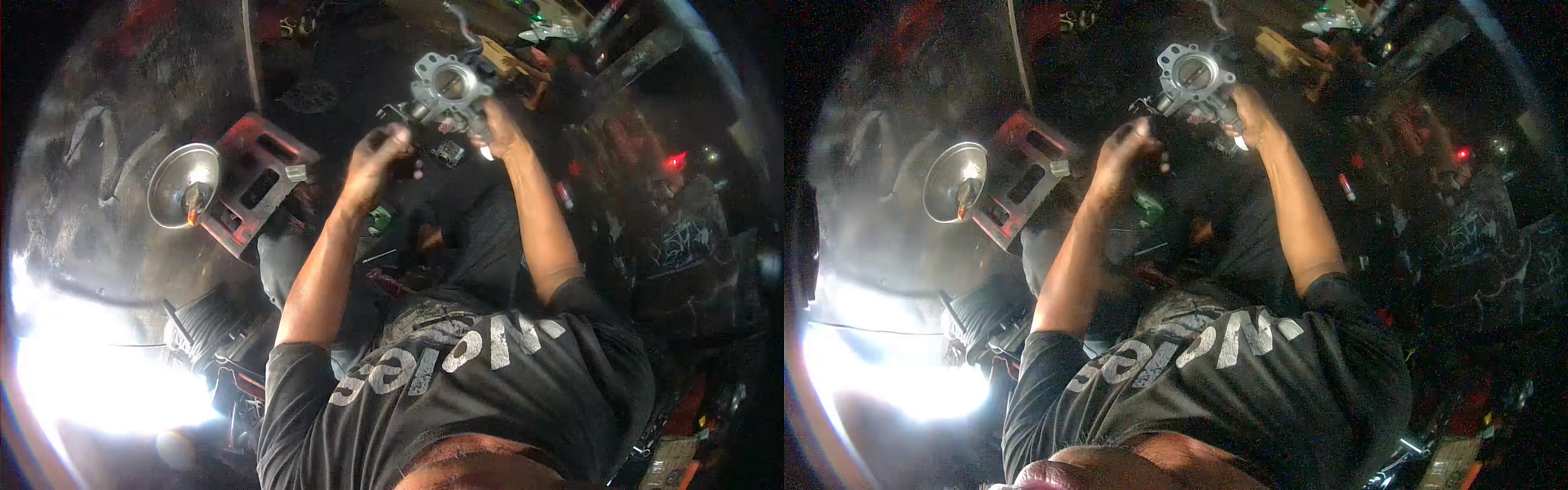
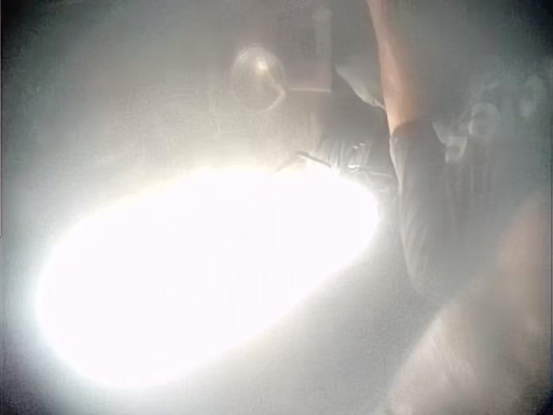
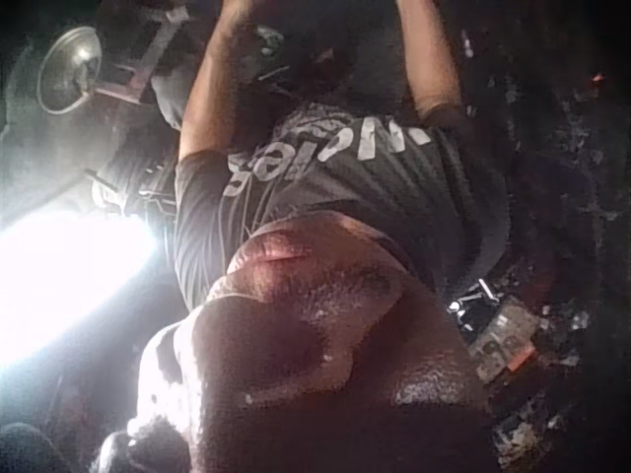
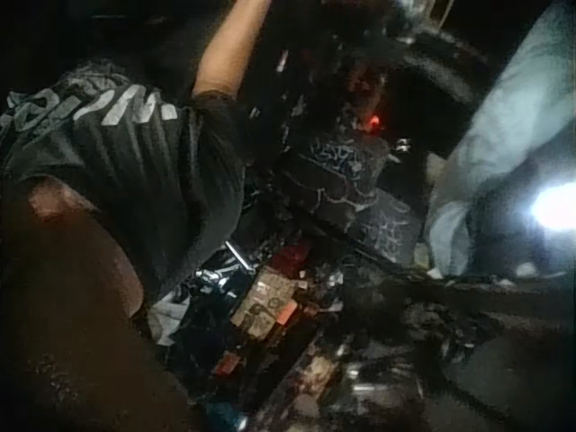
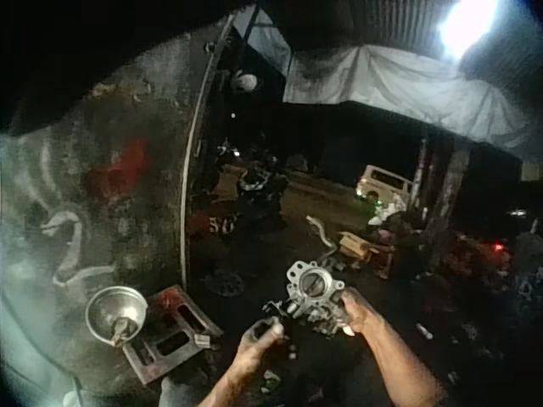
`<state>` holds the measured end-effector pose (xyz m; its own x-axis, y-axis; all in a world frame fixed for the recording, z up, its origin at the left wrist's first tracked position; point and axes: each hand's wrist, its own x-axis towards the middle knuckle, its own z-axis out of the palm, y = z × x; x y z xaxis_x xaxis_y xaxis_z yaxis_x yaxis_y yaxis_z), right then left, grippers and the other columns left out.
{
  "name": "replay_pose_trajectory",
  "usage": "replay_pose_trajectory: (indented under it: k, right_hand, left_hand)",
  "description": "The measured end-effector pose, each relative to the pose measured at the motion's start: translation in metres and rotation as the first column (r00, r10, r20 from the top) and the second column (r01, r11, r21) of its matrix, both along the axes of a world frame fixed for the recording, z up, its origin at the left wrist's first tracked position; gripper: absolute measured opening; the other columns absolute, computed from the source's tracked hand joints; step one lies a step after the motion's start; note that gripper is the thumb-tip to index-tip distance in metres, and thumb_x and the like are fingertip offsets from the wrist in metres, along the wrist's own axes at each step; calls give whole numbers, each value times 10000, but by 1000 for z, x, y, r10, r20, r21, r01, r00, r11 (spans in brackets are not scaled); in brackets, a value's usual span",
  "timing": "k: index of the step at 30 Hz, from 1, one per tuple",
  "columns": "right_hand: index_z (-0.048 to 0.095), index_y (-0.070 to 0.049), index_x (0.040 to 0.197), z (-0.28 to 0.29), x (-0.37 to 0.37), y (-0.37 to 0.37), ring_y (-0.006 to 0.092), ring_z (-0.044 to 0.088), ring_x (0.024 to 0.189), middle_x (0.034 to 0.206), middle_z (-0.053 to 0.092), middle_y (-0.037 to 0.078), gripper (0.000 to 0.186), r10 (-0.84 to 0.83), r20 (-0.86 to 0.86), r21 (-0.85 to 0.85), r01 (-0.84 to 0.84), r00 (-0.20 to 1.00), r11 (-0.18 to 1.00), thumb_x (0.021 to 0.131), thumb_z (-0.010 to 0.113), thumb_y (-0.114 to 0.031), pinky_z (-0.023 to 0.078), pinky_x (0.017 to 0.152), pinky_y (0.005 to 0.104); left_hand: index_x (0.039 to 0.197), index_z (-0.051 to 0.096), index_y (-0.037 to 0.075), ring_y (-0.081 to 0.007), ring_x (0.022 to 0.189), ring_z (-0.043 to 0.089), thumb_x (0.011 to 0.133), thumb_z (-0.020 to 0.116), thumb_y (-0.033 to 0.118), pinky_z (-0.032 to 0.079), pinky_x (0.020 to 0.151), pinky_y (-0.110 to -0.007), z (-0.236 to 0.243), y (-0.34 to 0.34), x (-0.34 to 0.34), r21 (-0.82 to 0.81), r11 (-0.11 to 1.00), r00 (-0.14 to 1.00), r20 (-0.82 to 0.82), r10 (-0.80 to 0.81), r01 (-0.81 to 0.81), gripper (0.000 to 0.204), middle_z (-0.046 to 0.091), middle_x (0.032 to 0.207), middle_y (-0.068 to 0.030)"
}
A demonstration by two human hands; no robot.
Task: Cleaning a motorcycle carburetor or throttle body with a rag.
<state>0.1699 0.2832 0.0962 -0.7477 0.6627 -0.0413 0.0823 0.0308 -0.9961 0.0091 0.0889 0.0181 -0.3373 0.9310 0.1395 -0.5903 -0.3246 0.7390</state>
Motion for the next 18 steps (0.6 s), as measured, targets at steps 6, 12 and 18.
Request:
replay_pose_trajectory:
  k: [6, 12, 18]
  right_hand:
    - [635, -65, 1049, -5, 2, 6, 36, 488, 434, 757, 681, 48, 429, 96, 41, 34, -98, 995, 995, 914, 546, -462, 338, 343, 175]
    - [683, -69, 961, 3, -1, -11, 66, 548, 458, 753, 704, 58, 421, 19, 45, 7, -19, 999, 1000, 900, 570, -470, 317, 345, 199]
    - [665, -61, 967, -8, 4, -9, 67, 515, 447, 719, 669, 75, 397, 54, -1, 11, -54, 999, 998, 863, 625, -442, 324, 352, 195]
  left_hand:
    - [1127, 521, -45, -217, 786, 617, 843, 744, 333, 570, 654, -350, -4, 7, 0, -76, 989, 981, 159, -115, 128, 523, 586, 969, -125]
    - [1072, 561, -44, -213, 836, 626, 837, 755, 223, 576, 678, -340, -13, 8, 0, -82, 963, 935, 273, -225, 255, 406, 598, 973, -110]
    - [1192, 457, -59, -189, 915, 639, 633, 914, 294, 525, 823, -317, -21, 12, 12, 45, 871, 667, -624, 408, -490, 804, 657, 993, -138]
